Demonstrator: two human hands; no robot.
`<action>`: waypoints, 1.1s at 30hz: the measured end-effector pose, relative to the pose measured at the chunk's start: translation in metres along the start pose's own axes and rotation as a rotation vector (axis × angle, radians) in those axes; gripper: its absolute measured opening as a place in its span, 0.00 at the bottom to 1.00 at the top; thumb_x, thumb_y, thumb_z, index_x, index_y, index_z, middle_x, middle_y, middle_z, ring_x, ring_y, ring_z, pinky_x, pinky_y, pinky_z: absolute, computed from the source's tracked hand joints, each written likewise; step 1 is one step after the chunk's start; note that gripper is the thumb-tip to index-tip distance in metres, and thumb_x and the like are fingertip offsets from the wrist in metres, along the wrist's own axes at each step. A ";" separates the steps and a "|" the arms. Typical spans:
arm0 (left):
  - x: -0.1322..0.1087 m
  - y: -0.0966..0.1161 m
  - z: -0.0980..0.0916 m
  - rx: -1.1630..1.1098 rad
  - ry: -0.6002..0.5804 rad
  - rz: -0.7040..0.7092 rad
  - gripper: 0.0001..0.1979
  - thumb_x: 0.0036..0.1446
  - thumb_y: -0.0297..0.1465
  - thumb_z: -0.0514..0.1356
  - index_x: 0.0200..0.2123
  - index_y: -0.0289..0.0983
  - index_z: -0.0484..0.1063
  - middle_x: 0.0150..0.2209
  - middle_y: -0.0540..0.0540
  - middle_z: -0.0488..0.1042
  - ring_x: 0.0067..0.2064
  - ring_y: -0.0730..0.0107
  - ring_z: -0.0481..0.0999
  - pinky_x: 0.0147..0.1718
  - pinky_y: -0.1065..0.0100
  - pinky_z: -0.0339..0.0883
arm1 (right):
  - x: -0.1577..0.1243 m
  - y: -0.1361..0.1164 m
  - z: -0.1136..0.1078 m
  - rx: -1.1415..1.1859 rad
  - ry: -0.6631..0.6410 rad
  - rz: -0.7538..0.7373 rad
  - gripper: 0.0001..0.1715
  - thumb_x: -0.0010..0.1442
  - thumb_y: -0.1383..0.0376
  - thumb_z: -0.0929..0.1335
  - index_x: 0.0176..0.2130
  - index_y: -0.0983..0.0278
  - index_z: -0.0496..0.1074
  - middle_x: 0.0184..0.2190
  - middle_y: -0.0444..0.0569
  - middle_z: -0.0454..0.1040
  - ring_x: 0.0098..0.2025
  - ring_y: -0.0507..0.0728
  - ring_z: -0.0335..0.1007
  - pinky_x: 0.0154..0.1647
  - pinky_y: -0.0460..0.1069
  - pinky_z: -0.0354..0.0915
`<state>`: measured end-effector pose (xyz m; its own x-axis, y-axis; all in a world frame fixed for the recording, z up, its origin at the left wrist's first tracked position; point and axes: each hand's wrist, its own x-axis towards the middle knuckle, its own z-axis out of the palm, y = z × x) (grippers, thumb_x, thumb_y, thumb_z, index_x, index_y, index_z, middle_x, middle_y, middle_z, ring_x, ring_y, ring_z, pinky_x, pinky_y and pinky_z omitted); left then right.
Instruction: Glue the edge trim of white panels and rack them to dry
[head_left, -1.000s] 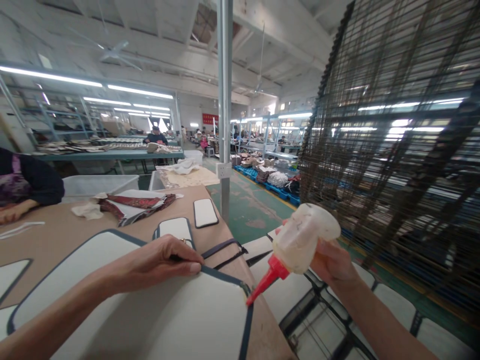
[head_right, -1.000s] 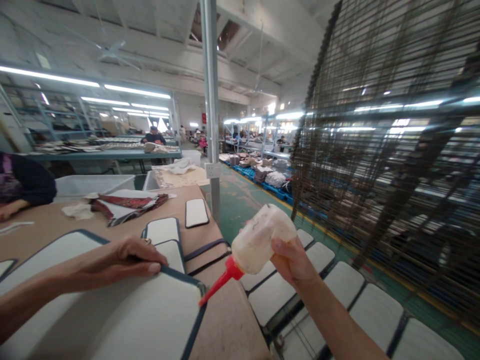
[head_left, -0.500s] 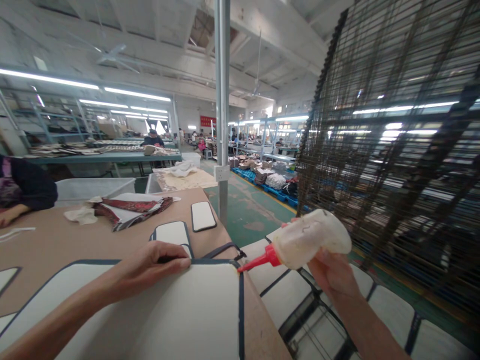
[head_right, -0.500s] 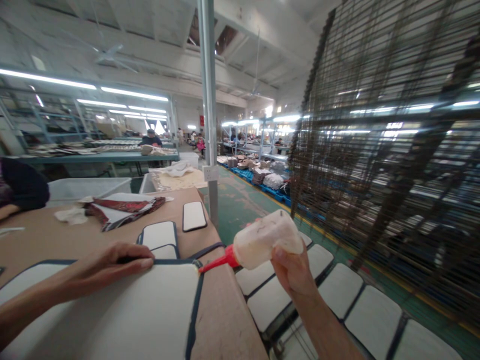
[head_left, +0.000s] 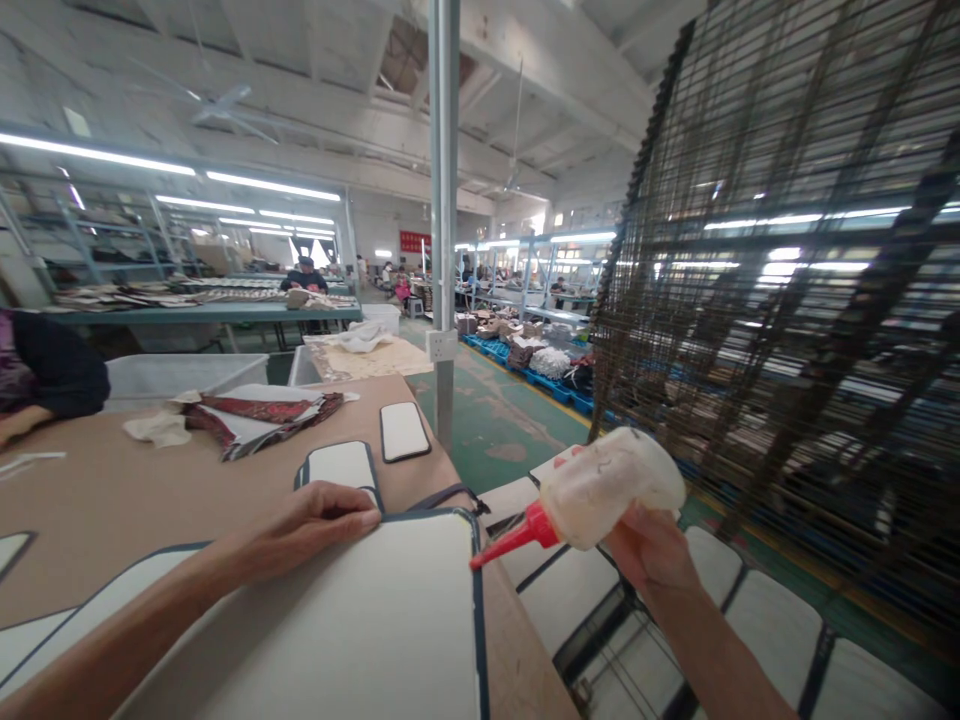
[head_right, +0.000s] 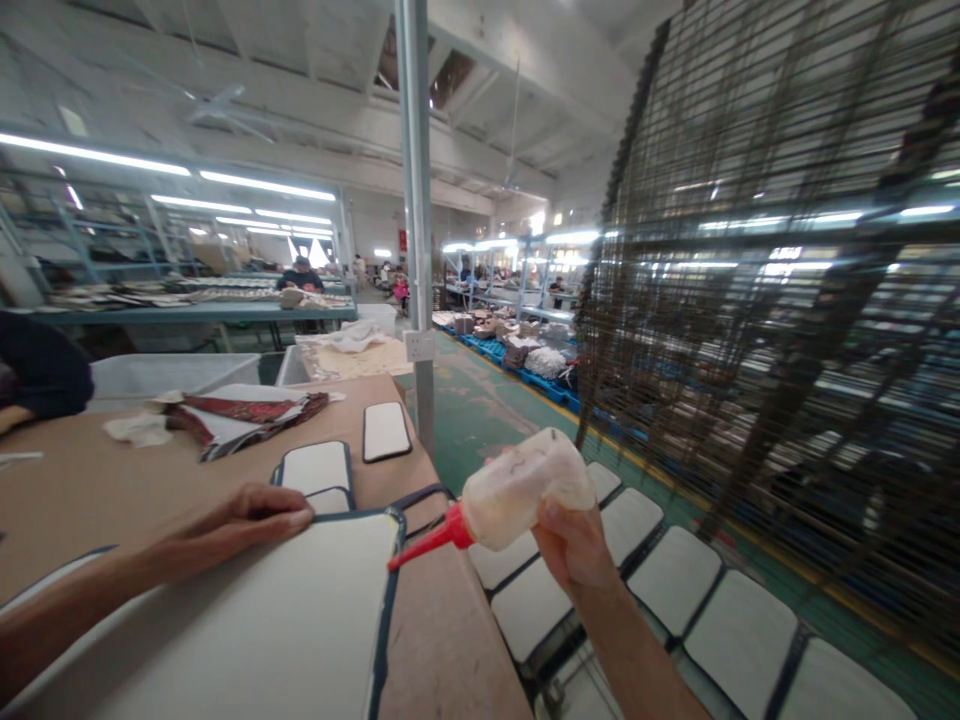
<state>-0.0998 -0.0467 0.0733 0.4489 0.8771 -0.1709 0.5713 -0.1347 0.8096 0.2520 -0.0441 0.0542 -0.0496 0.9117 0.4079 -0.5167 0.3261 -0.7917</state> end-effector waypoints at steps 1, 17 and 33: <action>0.000 0.000 0.000 -0.011 -0.001 -0.001 0.20 0.57 0.47 0.55 0.24 0.37 0.60 0.23 0.54 0.52 0.25 0.75 0.53 0.22 0.73 0.46 | 0.000 -0.001 0.001 0.002 -0.009 0.009 0.40 0.42 0.51 0.77 0.54 0.54 0.70 0.45 0.55 0.78 0.53 0.72 0.69 0.57 0.68 0.62; 0.001 0.003 0.002 -0.213 0.066 -0.106 0.18 0.49 0.45 0.62 0.23 0.38 0.62 0.20 0.54 0.59 0.22 0.75 0.58 0.20 0.74 0.51 | -0.008 -0.001 -0.004 -0.014 -0.070 0.062 0.40 0.40 0.50 0.76 0.53 0.54 0.70 0.46 0.54 0.78 0.54 0.72 0.68 0.56 0.67 0.62; 0.000 -0.012 -0.003 -0.308 0.137 -0.140 0.18 0.49 0.45 0.64 0.26 0.36 0.66 0.20 0.54 0.65 0.22 0.76 0.63 0.19 0.76 0.53 | -0.017 0.004 -0.011 -0.043 -0.072 0.082 0.37 0.45 0.50 0.74 0.53 0.53 0.70 0.47 0.54 0.77 0.54 0.71 0.69 0.56 0.66 0.62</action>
<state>-0.1090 -0.0436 0.0650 0.2726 0.9336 -0.2324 0.3780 0.1182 0.9182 0.2601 -0.0551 0.0392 -0.1523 0.9157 0.3718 -0.4712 0.2634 -0.8418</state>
